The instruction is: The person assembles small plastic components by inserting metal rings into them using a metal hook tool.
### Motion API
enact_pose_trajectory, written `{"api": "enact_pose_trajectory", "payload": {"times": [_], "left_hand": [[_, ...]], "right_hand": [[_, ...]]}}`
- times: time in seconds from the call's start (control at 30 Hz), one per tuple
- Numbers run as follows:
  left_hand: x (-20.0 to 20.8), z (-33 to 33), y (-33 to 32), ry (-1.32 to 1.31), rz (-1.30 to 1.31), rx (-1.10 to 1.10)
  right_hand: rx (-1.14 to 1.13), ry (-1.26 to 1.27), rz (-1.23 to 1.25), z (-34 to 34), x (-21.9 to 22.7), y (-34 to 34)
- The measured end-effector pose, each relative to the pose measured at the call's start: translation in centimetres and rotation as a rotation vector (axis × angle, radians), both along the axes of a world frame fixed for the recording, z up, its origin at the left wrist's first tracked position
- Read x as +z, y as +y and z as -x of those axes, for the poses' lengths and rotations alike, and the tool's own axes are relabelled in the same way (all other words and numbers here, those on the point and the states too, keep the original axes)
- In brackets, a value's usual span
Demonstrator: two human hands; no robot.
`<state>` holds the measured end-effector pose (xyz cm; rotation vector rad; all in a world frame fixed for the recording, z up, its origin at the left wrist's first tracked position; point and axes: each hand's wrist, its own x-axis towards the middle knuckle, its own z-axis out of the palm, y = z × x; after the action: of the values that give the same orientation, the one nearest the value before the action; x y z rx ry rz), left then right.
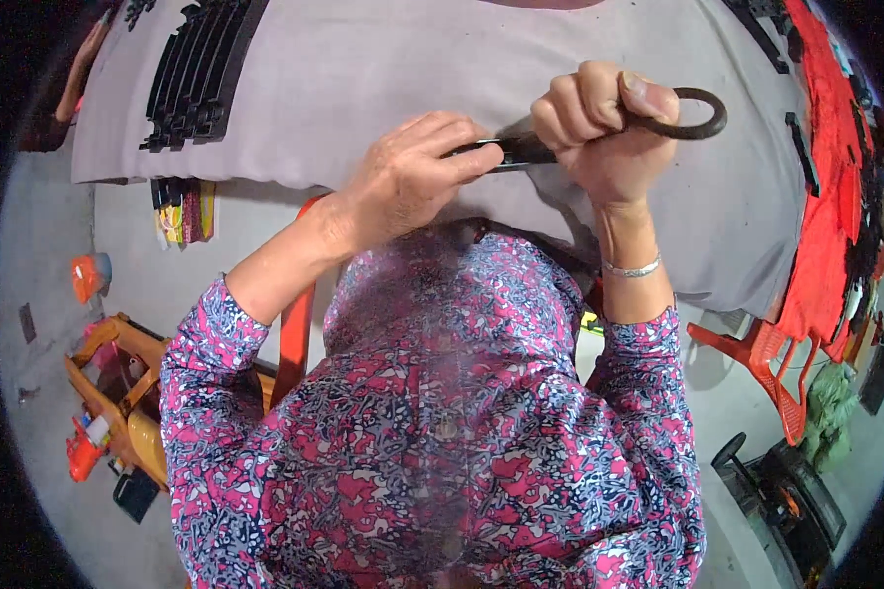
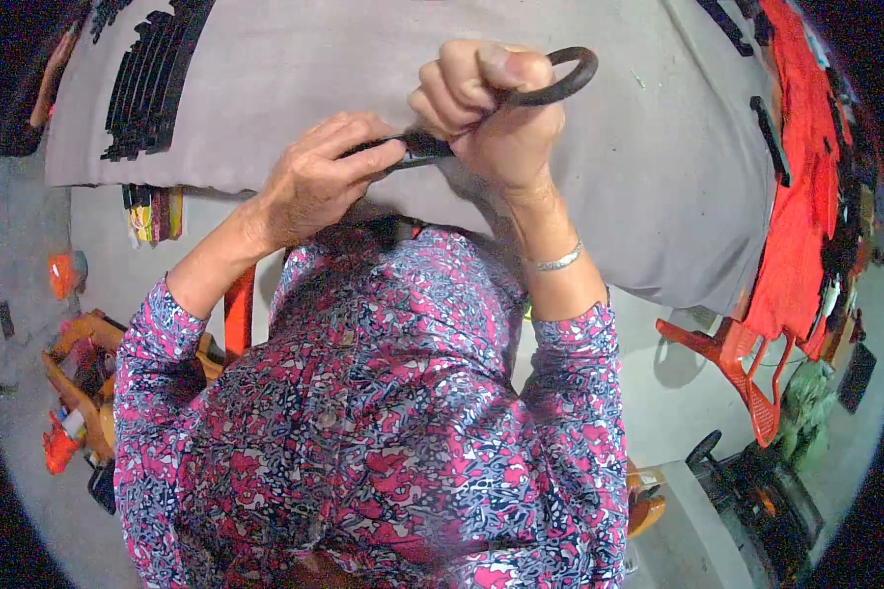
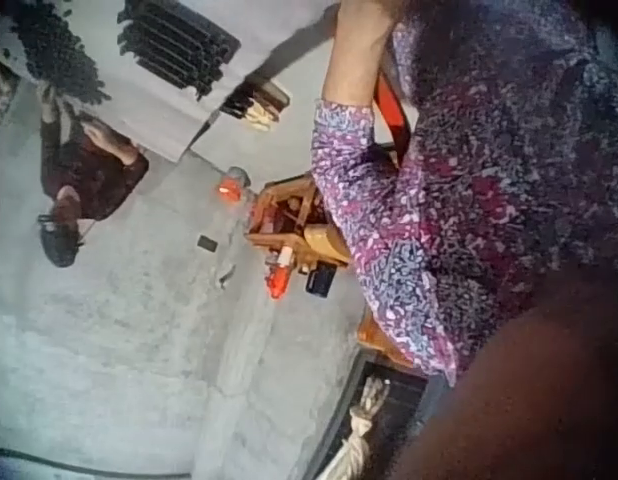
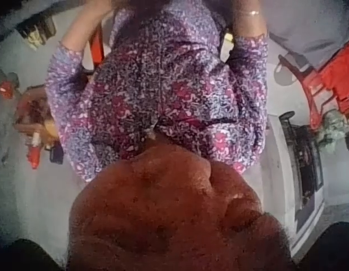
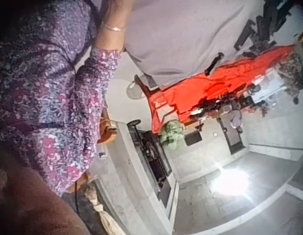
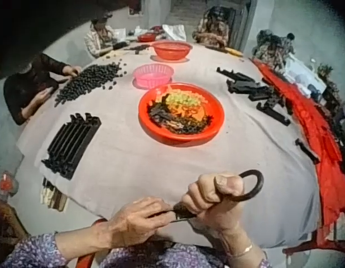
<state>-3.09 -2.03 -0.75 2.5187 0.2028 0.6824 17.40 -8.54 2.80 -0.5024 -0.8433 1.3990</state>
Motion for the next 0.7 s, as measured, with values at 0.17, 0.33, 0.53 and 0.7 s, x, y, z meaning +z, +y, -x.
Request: {"api": "enact_pose_trajectory", "payload": {"times": [0.17,0.33,0.53,0.7], "left_hand": [[1.6,-0.3,-0.5,0.035,-0.092,0.108],[2.1,-1.9,-1.7,-0.025,-0.172,0.125],[1.7,-3.3,-2.5,-0.005,-0.29,0.096],[1.0,-3.9,-3.0,0.015,-0.279,0.111]], "right_hand": [[-0.079,0.219,-0.091,-2.2,0.3,-1.1],[-0.186,0.151,-0.018,-3.3,-0.5,-1.9],[-0.231,0.187,-0.029,-3.0,-0.7,-2.2],[-0.239,0.096,-0.026,-2.8,-0.3,-2.2]]}}
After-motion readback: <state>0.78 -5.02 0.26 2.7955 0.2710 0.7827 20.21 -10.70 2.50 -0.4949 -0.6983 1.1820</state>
